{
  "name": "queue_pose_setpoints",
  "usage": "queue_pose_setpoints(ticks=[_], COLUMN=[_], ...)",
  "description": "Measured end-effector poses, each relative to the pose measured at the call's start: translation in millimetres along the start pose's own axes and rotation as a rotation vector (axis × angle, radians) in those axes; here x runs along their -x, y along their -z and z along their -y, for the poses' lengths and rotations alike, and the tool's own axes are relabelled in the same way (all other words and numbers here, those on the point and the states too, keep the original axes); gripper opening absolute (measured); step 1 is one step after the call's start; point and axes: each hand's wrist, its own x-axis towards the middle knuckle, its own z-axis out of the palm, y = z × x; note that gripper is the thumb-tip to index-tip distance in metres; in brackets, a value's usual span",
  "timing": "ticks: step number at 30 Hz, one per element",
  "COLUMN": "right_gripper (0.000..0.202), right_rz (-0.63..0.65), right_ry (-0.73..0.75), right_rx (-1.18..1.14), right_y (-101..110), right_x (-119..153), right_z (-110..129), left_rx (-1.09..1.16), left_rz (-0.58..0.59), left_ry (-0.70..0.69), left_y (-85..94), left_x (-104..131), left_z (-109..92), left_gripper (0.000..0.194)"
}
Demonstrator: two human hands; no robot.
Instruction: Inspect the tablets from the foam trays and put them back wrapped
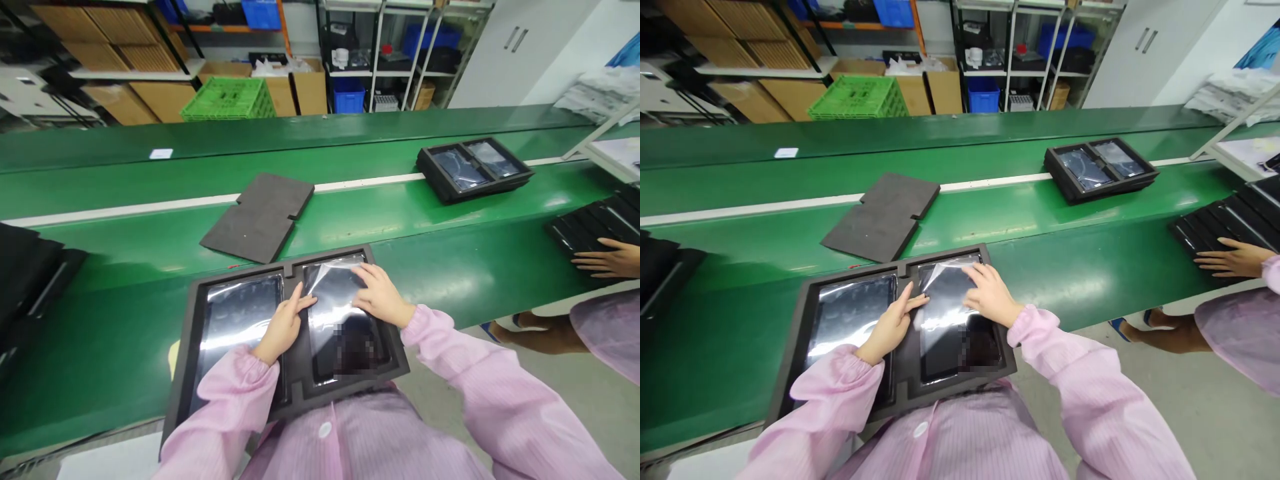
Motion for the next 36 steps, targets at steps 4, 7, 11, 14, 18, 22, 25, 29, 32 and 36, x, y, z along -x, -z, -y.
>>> queue_pose_setpoints(ticks=[4, 7, 11, 14, 18, 22, 25, 29, 32, 36], right_gripper=[0.013, 0.027, 0.043, 0.041, 0.030, 0.027, 0.032, 0.045, 0.043, 0.016], right_rz=[-0.187, 0.019, 0.370, 0.322, 0.169, 0.023, -0.106, -0.173, -0.024, 0.136], right_ry=[-0.258, -0.107, -0.018, -0.094, -0.184, -0.304, -0.406, -0.572, -0.641, -0.712], right_rx=[-0.306, -0.428, -0.418, -0.301, -0.265, -0.242, -0.186, -0.227, -0.485, -0.674], right_y=[-0.2, 15.8, 31.0, 26.6, 10.5, 0.7, -2.7, -15.5, -35.1, -61.1], right_x=[-20.9, -6.1, 39.0, 65.9, 79.2, 81.5, 80.3, 56.5, 21.2, -20.9], right_z=[-2.8, 4.2, 15.1, 24.8, 36.0, 36.4, 34.7, 48.7, 81.7, 139.0], left_rx=[0.180, 0.313, 0.551, 0.787, 0.858, 0.920, 1.004, 1.027, 0.955, 0.625], left_rz=[0.024, 0.073, -0.066, -0.165, -0.196, -0.243, -0.316, -0.427, -0.484, -0.682], left_ry=[0.094, 0.174, 0.402, 0.632, 0.737, 0.590, 0.477, 0.476, 0.537, 0.617], left_y=[7.6, 14.8, 13.3, 5.1, -6.0, -23.5, -32.7, -1.4, 50.8, 100.9], left_x=[-1.6, 4.9, 26.9, 34.9, 21.2, 9.2, 13.7, 35.7, 64.4, 84.7], left_z=[-3.7, -12.8, -29.8, -42.6, -56.3, -74.2, -83.9, -66.1, -38.6, -22.1], left_gripper=[0.082, 0.070, 0.034, 0.044, 0.046, 0.022, 0.018, 0.024, 0.036, 0.040])
